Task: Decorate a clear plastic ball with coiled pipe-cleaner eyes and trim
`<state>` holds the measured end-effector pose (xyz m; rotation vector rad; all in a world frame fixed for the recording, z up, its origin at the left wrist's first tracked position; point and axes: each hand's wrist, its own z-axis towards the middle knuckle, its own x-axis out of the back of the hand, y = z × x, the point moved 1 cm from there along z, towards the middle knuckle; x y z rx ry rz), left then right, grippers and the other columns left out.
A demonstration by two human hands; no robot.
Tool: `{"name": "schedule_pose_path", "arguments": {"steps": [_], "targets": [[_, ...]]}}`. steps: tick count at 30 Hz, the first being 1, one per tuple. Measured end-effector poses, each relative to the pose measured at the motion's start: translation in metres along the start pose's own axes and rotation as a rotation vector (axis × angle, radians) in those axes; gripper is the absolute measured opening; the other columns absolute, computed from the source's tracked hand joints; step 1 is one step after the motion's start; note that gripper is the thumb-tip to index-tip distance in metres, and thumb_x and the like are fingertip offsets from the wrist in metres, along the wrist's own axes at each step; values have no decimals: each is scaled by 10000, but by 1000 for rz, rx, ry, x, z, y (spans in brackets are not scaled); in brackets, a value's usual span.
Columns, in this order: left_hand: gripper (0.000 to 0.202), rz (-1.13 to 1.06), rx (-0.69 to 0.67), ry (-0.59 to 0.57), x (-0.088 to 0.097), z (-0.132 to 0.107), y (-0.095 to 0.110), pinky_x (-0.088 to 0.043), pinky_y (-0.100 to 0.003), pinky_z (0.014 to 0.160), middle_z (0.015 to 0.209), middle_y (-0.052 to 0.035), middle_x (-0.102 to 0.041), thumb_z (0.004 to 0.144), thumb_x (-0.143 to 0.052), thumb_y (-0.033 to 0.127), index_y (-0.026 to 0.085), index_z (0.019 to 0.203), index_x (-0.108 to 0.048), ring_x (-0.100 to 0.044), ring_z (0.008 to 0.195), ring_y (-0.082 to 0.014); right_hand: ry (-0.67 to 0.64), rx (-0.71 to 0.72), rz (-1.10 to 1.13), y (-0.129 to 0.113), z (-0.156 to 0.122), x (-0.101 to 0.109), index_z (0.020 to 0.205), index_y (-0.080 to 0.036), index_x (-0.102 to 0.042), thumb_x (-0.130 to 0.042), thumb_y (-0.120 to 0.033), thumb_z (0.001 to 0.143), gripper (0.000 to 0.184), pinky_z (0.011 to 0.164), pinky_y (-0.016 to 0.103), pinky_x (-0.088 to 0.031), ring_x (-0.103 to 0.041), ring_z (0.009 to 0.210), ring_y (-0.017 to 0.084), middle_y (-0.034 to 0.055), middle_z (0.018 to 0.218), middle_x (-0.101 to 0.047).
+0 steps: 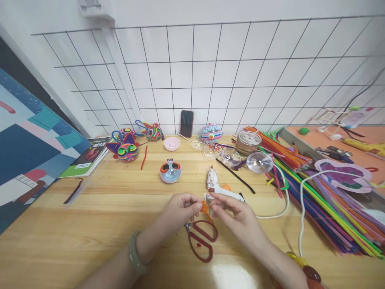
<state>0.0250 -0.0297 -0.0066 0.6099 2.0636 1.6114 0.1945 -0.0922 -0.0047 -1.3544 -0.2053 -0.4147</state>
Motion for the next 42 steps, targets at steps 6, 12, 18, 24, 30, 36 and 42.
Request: {"name": "schedule_pose_path", "arguments": {"steps": [6,12,18,24,30,36,42], "targets": [[299,86,-58,105,16,5,3,-380,-217,479,600,-3,-600,737,-605,433,139,755,-552,-494,459,-81,125,151,-590,26,20,28,1144,-100,-597,-490,-242,801,386,943,487,-436,-556,1082,304,169,1142,-623],[302,89,-110,213,27,11,5,-377,-210,444,545,21,-568,746,-572,449,151,763,-525,-495,433,-83,-9,206,-890,44,18,18,1214,-34,-521,-430,-91,748,478,959,453,-447,-540,1121,309,219,1214,-560],[272,100,-127,221,27,12,3,-374,-200,434,528,26,-560,779,-540,419,148,782,-514,-486,422,-78,61,234,-947,55,20,14,1185,-72,-537,-417,-1,678,525,870,430,-498,-548,1081,308,207,1163,-540],[266,113,-141,247,28,12,2,-339,-183,400,489,44,-531,778,-530,419,154,786,-504,-465,403,-78,40,197,-914,56,26,30,1077,-131,-605,-436,-5,644,481,830,357,-502,-591,948,250,134,1063,-552],[296,81,-155,242,32,14,2,-348,-179,387,714,-5,-604,772,-530,445,155,812,-482,-496,428,-59,256,166,-587,38,33,54,1063,-147,-594,-491,-216,774,315,853,384,-470,-578,980,267,125,1082,-564],[237,130,-206,299,33,11,5,-307,-175,394,715,22,-555,833,-466,413,176,836,-459,-473,433,-52,52,91,-248,5,12,33,1038,-208,-586,-514,-372,855,256,767,321,-511,-605,950,250,65,963,-656],[201,343,-333,439,35,2,14,-376,-216,521,685,16,-545,875,-425,371,189,854,-509,-478,519,-88,-94,17,-193,-3,-8,15,1105,-223,-609,-480,-423,880,327,898,354,-488,-570,1086,269,72,1125,-647]]}}
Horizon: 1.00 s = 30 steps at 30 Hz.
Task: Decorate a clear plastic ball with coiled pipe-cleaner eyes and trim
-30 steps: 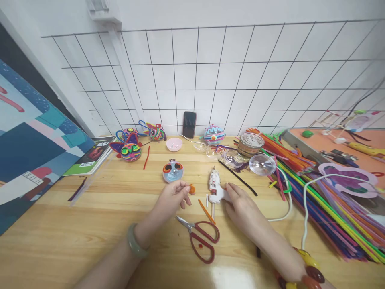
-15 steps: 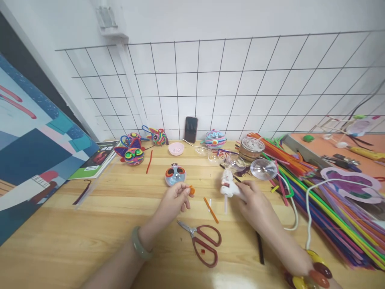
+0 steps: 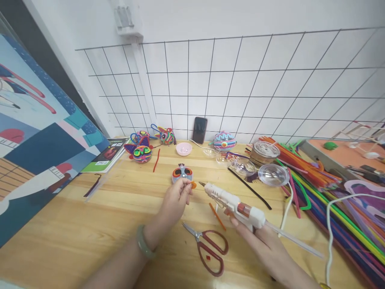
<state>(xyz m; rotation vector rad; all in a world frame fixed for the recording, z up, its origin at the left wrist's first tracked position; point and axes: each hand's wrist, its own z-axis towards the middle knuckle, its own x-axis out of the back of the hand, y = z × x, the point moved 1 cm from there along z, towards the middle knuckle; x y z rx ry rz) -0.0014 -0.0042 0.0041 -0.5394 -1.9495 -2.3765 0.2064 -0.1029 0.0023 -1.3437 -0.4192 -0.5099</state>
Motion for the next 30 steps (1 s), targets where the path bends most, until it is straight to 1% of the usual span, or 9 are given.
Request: {"name": "schedule_pose_path", "arguments": {"steps": [4,9,14,19,26,30], "targets": [[206,109,-26,28,3,0,1,-385,-232,556,717,-2,-576,887,-405,354,195,869,-536,-494,550,-104,-26,1,20,-3,-1,1,1141,-222,-614,-482,-422,883,352,974,395,-436,-555,1116,276,82,1171,-630],[194,109,-31,43,1,0,-1,-398,-233,572,715,-1,-584,870,-434,353,197,867,-549,-500,556,-110,-65,10,92,-10,1,1,1159,-212,-606,-461,-417,894,365,967,374,-449,-578,1086,258,83,1152,-645],[196,92,-23,17,-1,-1,1,-404,-231,566,726,-2,-598,870,-436,358,195,880,-545,-504,548,-108,-66,16,170,-12,2,0,1197,-213,-573,-468,-393,895,367,939,370,-477,-592,1077,251,77,1154,-646],[199,60,0,2,-1,-2,1,-408,-225,541,773,-18,-632,858,-453,362,195,902,-552,-517,558,-110,-53,33,155,-13,3,0,1158,-211,-598,-481,-393,886,347,942,359,-471,-601,1054,245,76,1099,-664],[199,37,15,3,-1,-1,0,-408,-221,537,793,-26,-657,854,-473,359,190,912,-560,-527,559,-105,-46,36,129,-14,4,-1,1152,-197,-600,-478,-395,889,351,957,345,-453,-569,1109,247,92,1176,-632],[206,38,17,-16,-1,-1,1,-411,-221,541,794,-29,-659,857,-472,362,187,921,-560,-526,567,-106,-54,28,117,-13,3,-1,1142,-194,-604,-469,-394,895,345,933,344,-468,-567,1106,253,95,1173,-630]]}}
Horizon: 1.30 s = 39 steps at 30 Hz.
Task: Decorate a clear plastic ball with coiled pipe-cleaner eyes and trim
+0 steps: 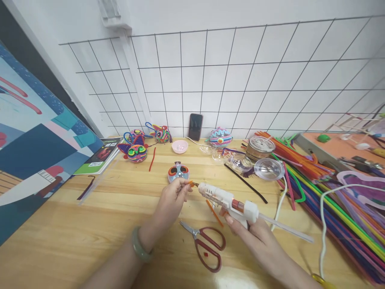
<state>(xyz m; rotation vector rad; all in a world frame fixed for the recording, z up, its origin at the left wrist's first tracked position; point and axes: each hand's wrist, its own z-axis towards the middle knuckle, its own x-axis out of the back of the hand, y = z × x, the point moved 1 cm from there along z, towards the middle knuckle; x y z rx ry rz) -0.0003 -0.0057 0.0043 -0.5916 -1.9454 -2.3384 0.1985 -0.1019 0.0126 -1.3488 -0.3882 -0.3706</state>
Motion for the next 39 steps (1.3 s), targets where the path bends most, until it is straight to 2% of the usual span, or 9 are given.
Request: {"name": "schedule_pose_path", "arguments": {"steps": [6,12,21,28,32,36,39], "targets": [[200,-3,8,7,0,0,-1,-426,-222,554,817,-33,-664,855,-479,367,187,906,-549,-534,577,-105,-11,8,-5,1,1,0,1142,-200,-597,-451,-389,906,336,923,318,-468,-578,1063,232,84,1132,-639],[196,-4,7,-1,0,0,-2,-440,-225,564,821,-38,-660,856,-478,361,183,907,-543,-539,589,-106,-34,5,-58,1,0,2,1146,-193,-591,-437,-402,912,350,940,342,-448,-560,1081,239,96,1179,-610],[187,20,-1,6,-1,0,-6,-444,-226,565,813,-29,-664,860,-475,359,190,904,-543,-541,591,-107,-14,35,-81,-2,-1,2,1129,-199,-612,-442,-406,905,349,920,347,-461,-581,1042,247,86,1113,-643],[190,-6,-13,20,-1,2,-9,-469,-238,590,827,-47,-670,851,-486,356,187,908,-550,-614,739,-156,-46,25,-76,0,1,1,1177,-189,-573,-415,-421,915,384,988,410,-396,-539,1097,261,112,1128,-627],[195,12,-15,10,-1,2,-9,-453,-231,568,812,-38,-669,850,-485,365,188,890,-555,-592,658,-135,-51,-2,-107,0,0,1,1122,-188,-596,-409,-438,911,377,968,398,-411,-548,1067,258,107,1087,-632],[182,33,-29,23,-1,2,-8,-443,-226,558,793,-30,-671,852,-481,350,188,890,-555,-562,594,-116,-44,-8,-117,-1,0,1,1058,-176,-613,-388,-453,911,386,933,392,-434,-579,968,251,95,963,-654],[181,40,-35,19,0,2,-8,-447,-227,563,796,-33,-674,850,-483,347,186,885,-559,-565,599,-118,-35,0,-127,-1,0,1,1051,-185,-615,-396,-453,906,375,929,381,-438,-582,959,245,89,988,-653]]}}
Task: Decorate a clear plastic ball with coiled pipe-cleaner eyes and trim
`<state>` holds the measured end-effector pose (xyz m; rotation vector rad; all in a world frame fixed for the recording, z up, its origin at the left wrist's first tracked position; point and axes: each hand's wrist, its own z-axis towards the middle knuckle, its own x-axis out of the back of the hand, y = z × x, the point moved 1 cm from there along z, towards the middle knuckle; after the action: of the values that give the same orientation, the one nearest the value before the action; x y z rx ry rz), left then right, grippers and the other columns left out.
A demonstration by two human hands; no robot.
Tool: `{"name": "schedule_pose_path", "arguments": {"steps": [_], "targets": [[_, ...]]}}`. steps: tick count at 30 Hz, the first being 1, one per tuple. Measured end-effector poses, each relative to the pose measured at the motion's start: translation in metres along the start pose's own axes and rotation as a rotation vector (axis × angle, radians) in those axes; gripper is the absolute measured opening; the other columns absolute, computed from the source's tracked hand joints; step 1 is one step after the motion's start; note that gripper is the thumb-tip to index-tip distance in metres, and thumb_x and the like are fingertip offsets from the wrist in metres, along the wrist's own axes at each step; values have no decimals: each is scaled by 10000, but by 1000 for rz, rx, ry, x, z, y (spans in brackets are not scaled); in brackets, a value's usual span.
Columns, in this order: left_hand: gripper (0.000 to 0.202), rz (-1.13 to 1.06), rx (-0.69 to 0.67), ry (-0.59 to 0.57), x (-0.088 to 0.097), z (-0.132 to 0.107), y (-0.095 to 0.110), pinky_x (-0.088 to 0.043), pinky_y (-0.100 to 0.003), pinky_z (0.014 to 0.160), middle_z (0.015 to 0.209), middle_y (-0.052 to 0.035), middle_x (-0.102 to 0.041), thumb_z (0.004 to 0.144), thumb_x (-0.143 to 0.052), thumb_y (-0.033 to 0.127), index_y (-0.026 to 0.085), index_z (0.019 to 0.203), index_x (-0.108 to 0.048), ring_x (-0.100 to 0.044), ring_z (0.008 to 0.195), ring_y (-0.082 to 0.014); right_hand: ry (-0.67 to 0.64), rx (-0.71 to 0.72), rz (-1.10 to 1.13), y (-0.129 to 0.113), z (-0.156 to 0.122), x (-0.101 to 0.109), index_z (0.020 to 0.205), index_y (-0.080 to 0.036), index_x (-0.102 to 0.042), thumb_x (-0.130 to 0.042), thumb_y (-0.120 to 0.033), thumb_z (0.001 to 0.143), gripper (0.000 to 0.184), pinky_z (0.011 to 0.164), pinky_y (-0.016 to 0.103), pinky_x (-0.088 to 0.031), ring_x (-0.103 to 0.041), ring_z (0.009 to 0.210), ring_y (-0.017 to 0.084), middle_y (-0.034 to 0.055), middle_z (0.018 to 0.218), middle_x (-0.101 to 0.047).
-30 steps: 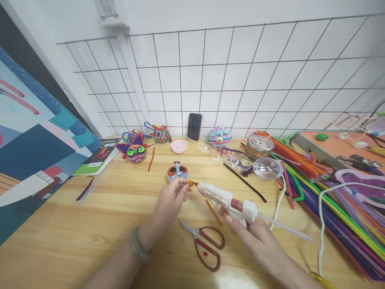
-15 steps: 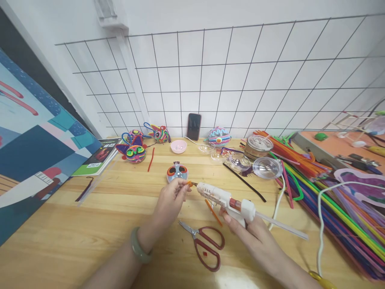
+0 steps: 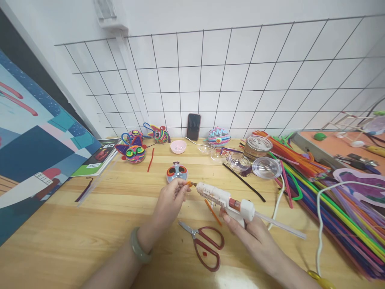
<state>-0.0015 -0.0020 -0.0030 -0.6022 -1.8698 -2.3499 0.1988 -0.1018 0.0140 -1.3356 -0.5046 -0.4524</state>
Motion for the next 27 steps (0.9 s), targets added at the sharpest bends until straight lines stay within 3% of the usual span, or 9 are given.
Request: {"name": "schedule_pose_path", "arguments": {"steps": [7,12,19,25,27], "targets": [[184,2,5,0,0,-1,-1,-450,-233,572,787,-31,-663,858,-472,349,187,890,-553,-570,615,-123,20,-4,-4,-1,0,0,1013,-176,-629,-391,-461,905,387,900,377,-456,-600,900,243,85,921,-664],[180,-1,10,-12,0,-1,1,-450,-229,573,812,-35,-668,857,-472,343,183,893,-548,-568,611,-118,10,6,-9,0,0,0,1115,-185,-594,-400,-448,907,388,938,370,-432,-576,1003,250,91,1030,-655],[184,-1,16,-4,1,-1,4,-443,-226,571,800,-30,-663,851,-477,346,183,885,-554,-558,587,-113,19,10,-34,1,-1,0,1099,-190,-601,-404,-448,903,380,914,373,-451,-590,977,251,90,1018,-659],[199,-14,11,11,1,-1,2,-453,-234,580,792,-41,-668,849,-482,357,181,894,-566,-569,600,-123,8,2,-35,-3,-1,1,923,-190,-628,-384,-448,907,355,883,374,-469,-603,890,244,73,863,-658],[198,-19,13,8,1,-1,2,-455,-236,579,795,-42,-671,846,-485,358,182,891,-565,-573,599,-125,13,8,-26,-5,0,1,941,-191,-630,-386,-439,910,349,878,372,-473,-602,893,243,74,871,-660]]}}
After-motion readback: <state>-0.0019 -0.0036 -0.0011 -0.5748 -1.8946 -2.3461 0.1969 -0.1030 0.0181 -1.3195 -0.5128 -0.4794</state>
